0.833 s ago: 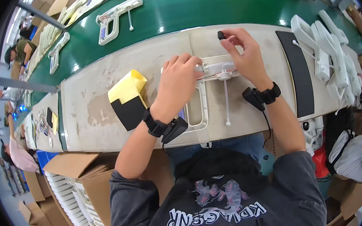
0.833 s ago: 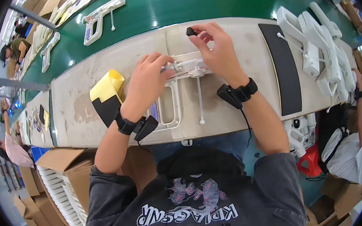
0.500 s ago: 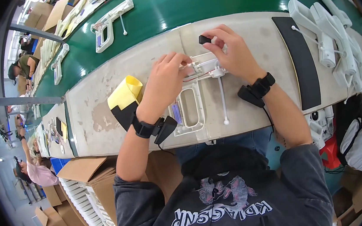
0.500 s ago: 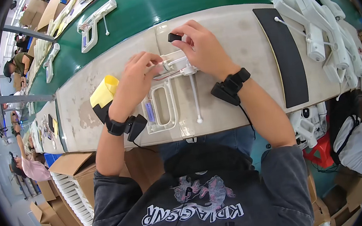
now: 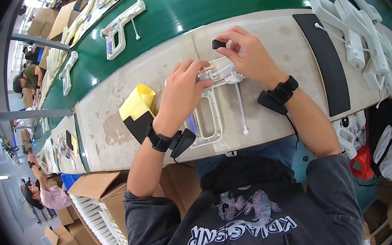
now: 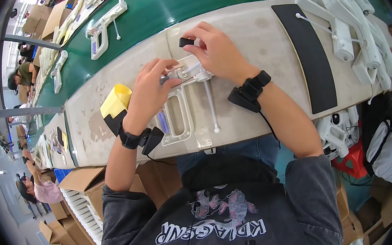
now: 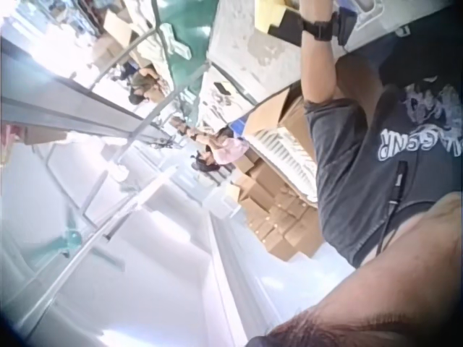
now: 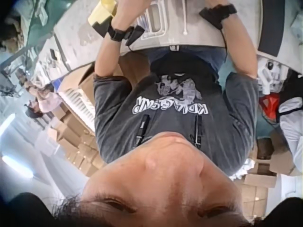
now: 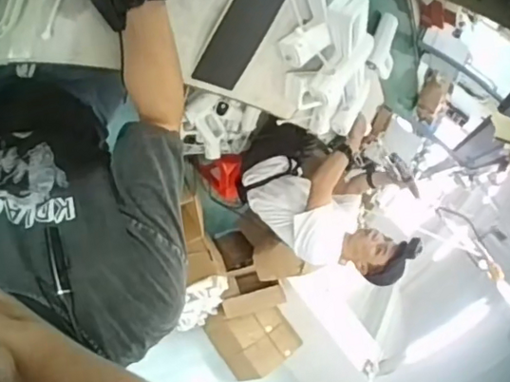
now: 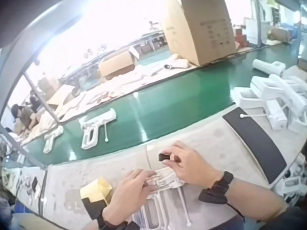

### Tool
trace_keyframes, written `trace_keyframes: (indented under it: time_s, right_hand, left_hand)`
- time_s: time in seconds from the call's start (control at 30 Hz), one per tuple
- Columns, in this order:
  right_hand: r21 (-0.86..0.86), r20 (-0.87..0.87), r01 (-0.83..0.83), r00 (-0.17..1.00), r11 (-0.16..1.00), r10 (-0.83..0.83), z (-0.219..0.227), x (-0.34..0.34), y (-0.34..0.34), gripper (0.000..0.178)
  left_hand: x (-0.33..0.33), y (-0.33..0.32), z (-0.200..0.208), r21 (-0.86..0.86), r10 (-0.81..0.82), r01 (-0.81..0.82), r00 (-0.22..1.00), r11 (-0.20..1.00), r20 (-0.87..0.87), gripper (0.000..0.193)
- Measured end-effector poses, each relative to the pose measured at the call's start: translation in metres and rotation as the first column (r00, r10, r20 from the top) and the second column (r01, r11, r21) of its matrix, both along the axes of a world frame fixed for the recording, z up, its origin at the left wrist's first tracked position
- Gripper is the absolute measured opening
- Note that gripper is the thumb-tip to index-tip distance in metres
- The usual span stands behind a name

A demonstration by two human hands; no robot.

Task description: Assembling, labeling, and organizing white plastic housings for hair dryers on an electronics production line.

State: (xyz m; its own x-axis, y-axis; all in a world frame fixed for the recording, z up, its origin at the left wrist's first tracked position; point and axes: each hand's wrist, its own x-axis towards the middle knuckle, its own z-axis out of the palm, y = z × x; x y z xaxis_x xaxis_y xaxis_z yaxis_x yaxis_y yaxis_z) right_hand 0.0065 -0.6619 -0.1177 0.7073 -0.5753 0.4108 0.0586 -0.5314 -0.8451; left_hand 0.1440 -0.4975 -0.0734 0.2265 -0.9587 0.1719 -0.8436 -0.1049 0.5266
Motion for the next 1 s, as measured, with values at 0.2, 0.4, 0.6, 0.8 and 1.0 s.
trace_keyframes:
  time_s: [0.2, 0.4, 0.6, 0.8, 1.0]
  right_hand:
    - [-0.073, -0.001, 0.01, 1.0, 0.997, -0.01, 0.014, 0.0, 0.003, 0.023]
    - [-0.403, -0.129, -0.171, 0.983, 0.899, 0.129, 0.038, -0.009, 0.029, 0.023]
    - [-0.492, -0.27, -0.282, 0.949, 0.823, 0.164, 0.035, 0.014, 0.038, 0.022]
    - [-0.439, -0.367, -0.357, 0.909, 0.825, 0.198, 0.034, 0.02, 0.04, 0.026]
    - [-0.306, -0.292, -0.286, 0.936, 0.908, 0.197, 0.069, 0.021, 0.07, 0.029]
  left_hand:
    - [0.007, 0.011, 0.006, -0.034, -0.006, 0.007, 0.999, 0.999, 0.036, 0.033]
    - [0.032, 0.08, 0.017, -0.123, 0.381, -0.379, 0.925, 0.917, -0.003, 0.041]
    - [0.053, 0.169, -0.025, -0.023, 0.779, -0.784, 0.619, 0.62, -0.106, 0.086]
    - [0.04, 0.179, -0.036, 0.098, 0.78, -0.83, 0.467, 0.549, -0.416, 0.096]
    - [0.02, 0.179, -0.008, 0.054, 0.52, -0.736, 0.422, 0.674, -0.743, 0.043]
